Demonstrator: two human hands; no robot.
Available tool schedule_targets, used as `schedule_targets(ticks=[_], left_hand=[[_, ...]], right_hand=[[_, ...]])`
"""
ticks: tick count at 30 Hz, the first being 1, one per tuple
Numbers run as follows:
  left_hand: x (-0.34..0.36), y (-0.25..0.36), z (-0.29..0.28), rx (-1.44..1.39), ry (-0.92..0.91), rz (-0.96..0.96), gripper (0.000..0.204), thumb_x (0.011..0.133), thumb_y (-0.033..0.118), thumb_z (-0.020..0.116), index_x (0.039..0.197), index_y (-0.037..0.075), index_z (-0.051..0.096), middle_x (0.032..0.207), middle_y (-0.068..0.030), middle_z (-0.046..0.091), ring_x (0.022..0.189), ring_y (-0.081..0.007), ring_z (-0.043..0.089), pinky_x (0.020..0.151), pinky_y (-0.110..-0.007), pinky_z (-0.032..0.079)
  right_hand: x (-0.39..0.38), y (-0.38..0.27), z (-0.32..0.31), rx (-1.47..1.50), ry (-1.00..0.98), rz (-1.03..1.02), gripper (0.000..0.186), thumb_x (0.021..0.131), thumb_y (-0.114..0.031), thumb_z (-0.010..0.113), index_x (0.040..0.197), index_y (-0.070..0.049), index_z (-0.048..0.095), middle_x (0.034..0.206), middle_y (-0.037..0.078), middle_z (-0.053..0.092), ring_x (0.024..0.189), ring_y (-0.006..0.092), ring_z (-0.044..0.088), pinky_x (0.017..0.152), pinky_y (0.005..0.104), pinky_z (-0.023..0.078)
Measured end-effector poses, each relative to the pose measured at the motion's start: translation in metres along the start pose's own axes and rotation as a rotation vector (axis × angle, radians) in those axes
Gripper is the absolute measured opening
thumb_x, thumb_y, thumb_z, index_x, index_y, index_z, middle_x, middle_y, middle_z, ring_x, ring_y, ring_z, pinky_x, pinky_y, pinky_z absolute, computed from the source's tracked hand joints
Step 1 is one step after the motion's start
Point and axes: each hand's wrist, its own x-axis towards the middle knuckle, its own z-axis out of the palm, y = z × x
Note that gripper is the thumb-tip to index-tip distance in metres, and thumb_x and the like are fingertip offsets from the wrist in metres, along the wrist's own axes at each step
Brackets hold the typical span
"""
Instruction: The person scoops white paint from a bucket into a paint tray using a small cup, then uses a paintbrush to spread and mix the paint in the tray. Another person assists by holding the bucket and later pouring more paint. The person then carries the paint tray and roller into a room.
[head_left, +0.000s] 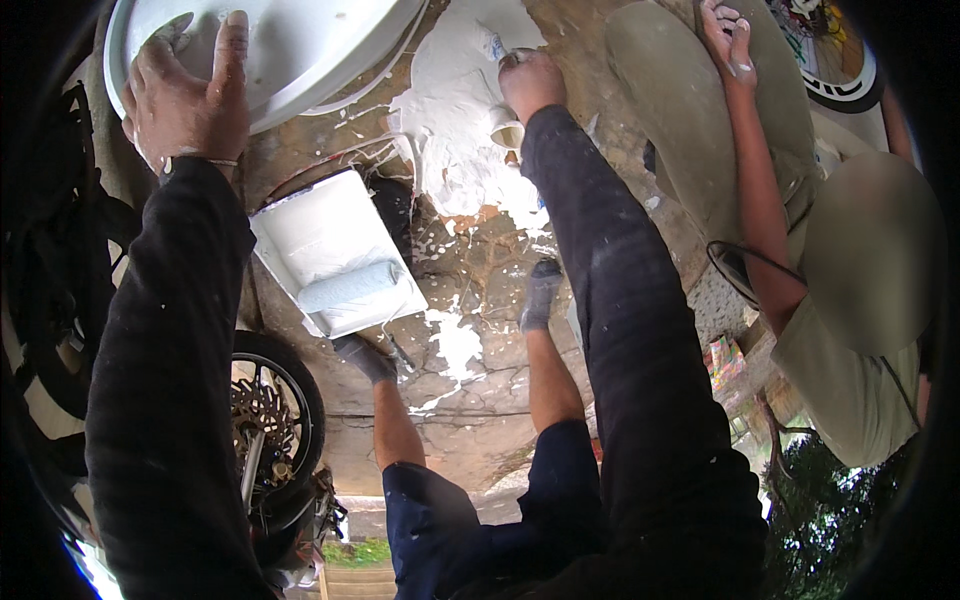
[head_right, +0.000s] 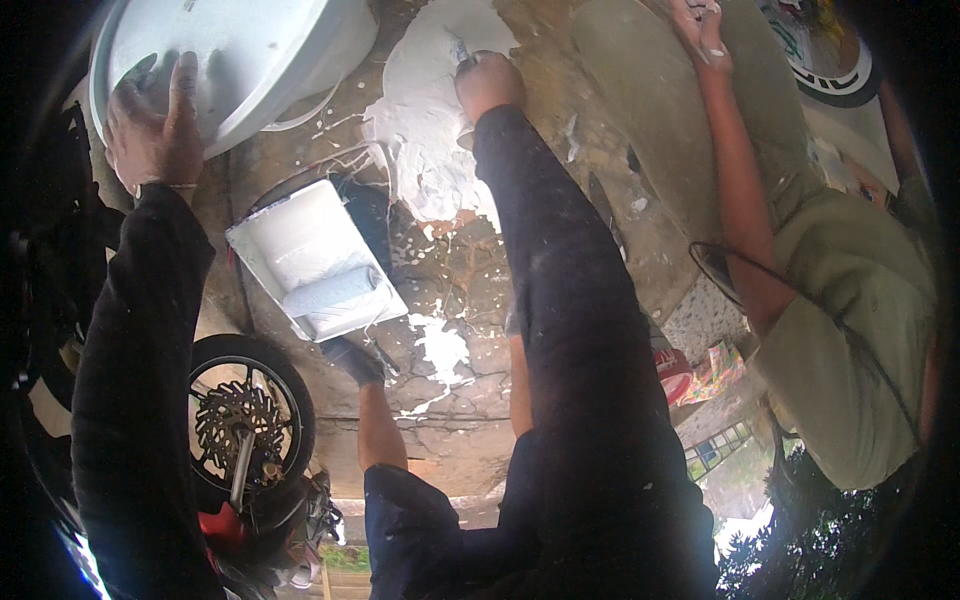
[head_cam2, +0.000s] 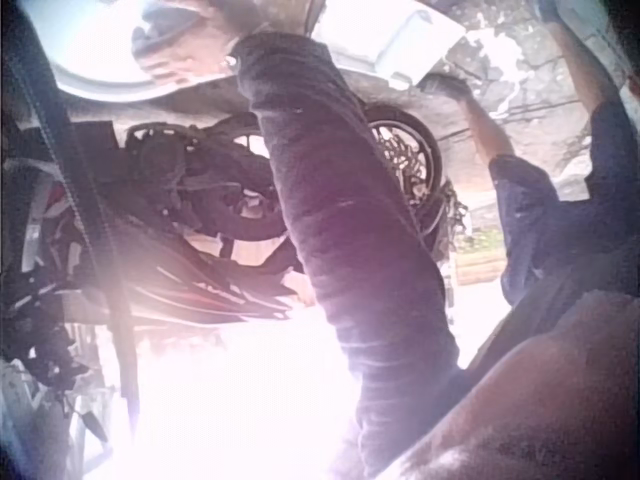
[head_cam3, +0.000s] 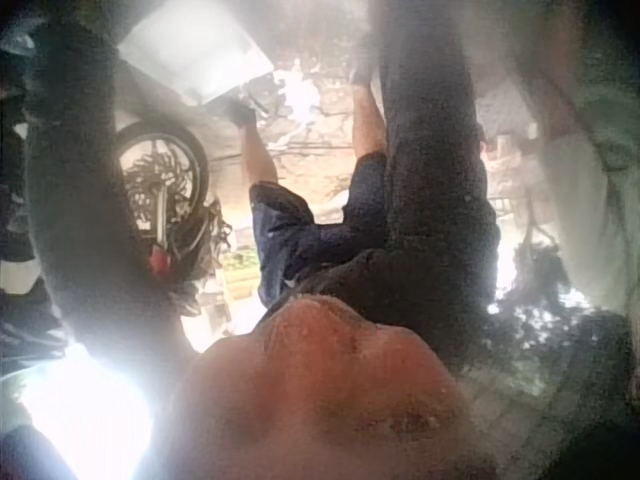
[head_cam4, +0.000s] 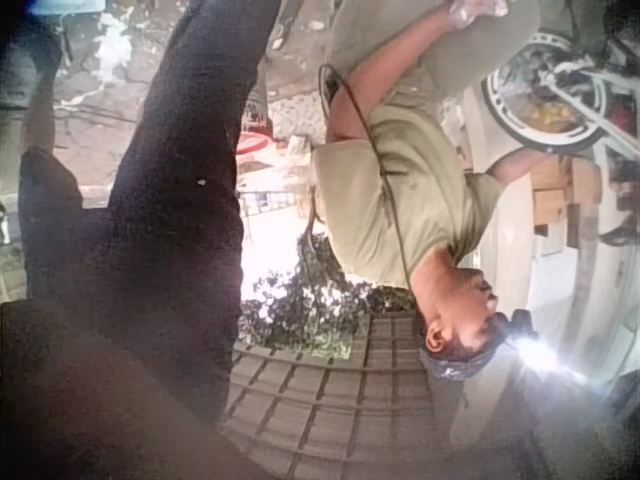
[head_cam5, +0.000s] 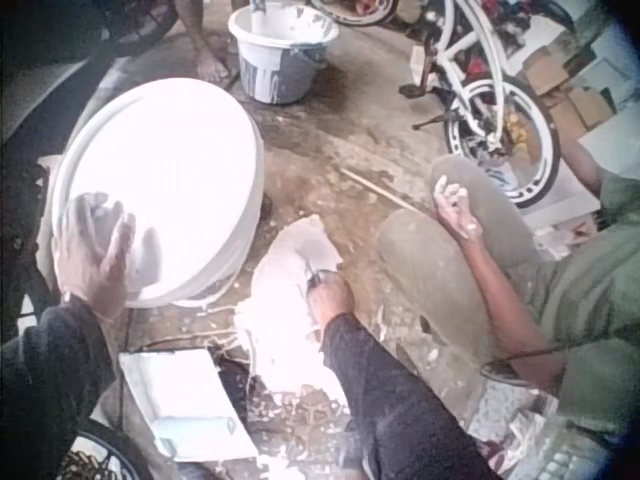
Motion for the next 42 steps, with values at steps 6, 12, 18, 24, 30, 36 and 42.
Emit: schedule_targets(ticks=[6, 12, 18, 24, 30, 36, 42], left_hand=[[-0.003, 0.003, 0.0, -0.047, -0.026, -0.016, 0.077, 0.082, 0.072, 0.048, 0.123, 0.007, 0.055, 0.124, -0.016, 0.055, 0.122, -0.0339, 0.047, 0.105, -0.051, 0.031], [-0.004, 0.004, 0.0, -0.043, -0.002, 0.013, 0.076, 0.082, 0.073, 0.048, 0.124, 0.011, 0.056, 0.124, -0.0145, 0.056, 0.121, -0.0327, 0.048, 0.104, -0.049, 0.032], [-0.004, -0.008, -0.002, -0.031, -0.023, -0.008, 0.073, 0.082, 0.071, 0.049, 0.124, 0.012, 0.056, 0.125, -0.014, 0.055, 0.122, -0.033, 0.048, 0.105, -0.049, 0.03], [-0.005, 0.009, -0.003, -0.092, -0.013, -0.015, 0.072, 0.082, 0.07, 0.05, 0.124, 0.012, 0.057, 0.125, -0.0135, 0.055, 0.123, -0.0324, 0.047, 0.105, -0.048, 0.03], [-0.002, 0.003, -0.002, -0.107, 0.008, 0.001, 0.072, 0.081, 0.07, 0.052, 0.124, 0.012, 0.057, 0.125, -0.013, 0.056, 0.123, -0.0317, 0.047, 0.105, -0.048, 0.03], [-0.004, 0.003, 0.004, -0.085, 0.014, -0.015, 0.072, 0.081, 0.069, 0.052, 0.124, 0.012, 0.057, 0.125, -0.013, 0.056, 0.123, -0.0321, 0.047, 0.105, -0.048, 0.031], [-0.003, 0.0, 0.001, -0.055, 0.011, -0.036, 0.075, 0.081, 0.071, 0.05, 0.125, 0.011, 0.055, 0.126, -0.0136, 0.056, 0.123, -0.0327, 0.048, 0.105, -0.049, 0.031]], right_hand=[[-0.012, 0.017, 0.084, -0.098, -0.123, -0.128, 0.028, 0.082, -0.026, 0.052, 0.08, -0.002, 0.067, 0.089, 0.023, 0.065, 0.087, 0.041, 0.062, 0.08, 0.0463, 0.05], [-0.033, 0.024, 0.084, -0.207, -0.407, -0.54, 0.025, 0.084, -0.02, 0.053, 0.082, -0.002, 0.069, 0.091, 0.022, 0.067, 0.083, 0.038, 0.065, 0.076, 0.0469, 0.05], [-0.068, 0.005, 0.007, 0.328, -0.837, -0.06, 0.034, 0.089, -0.031, 0.058, 0.107, -0.004, 0.069, 0.086, 0.009, 0.069, 0.073, 0.0118, 0.061, 0.065, 0.0273, 0.05], [-0.159, -0.017, -0.01, 0.505, -0.792, -0.193, 0.028, 0.086, -0.025, 0.066, 0.108, -0.008, 0.07, 0.083, 0.006, 0.066, 0.071, 0.0132, 0.057, 0.063, 0.0282, 0.048], [-0.234, -0.036, 0.032, -0.151, -0.316, -0.756, 0.023, 0.08, -0.014, 0.056, 0.098, -0.001, 0.065, 0.084, 0.008, 0.056, 0.086, 0.0267, 0.056, 0.076, 0.0412, 0.045], [-0.229, -0.015, 0.013, -0.283, -0.422, -0.661, 0.027, 0.082, -0.011, 0.055, 0.105, -0.001, 0.063, 0.09, 0.01, 0.058, 0.093, 0.0273, 0.056, 0.081, 0.0405, 0.047], [-0.197, -0.001, -0.031, -0.038, -0.259, -0.405, 0.038, 0.078, -0.014, 0.068, 0.115, -0.007, 0.063, 0.088, 0.013, 0.06, 0.081, 0.0312, 0.06, 0.072, 0.0397, 0.05]])
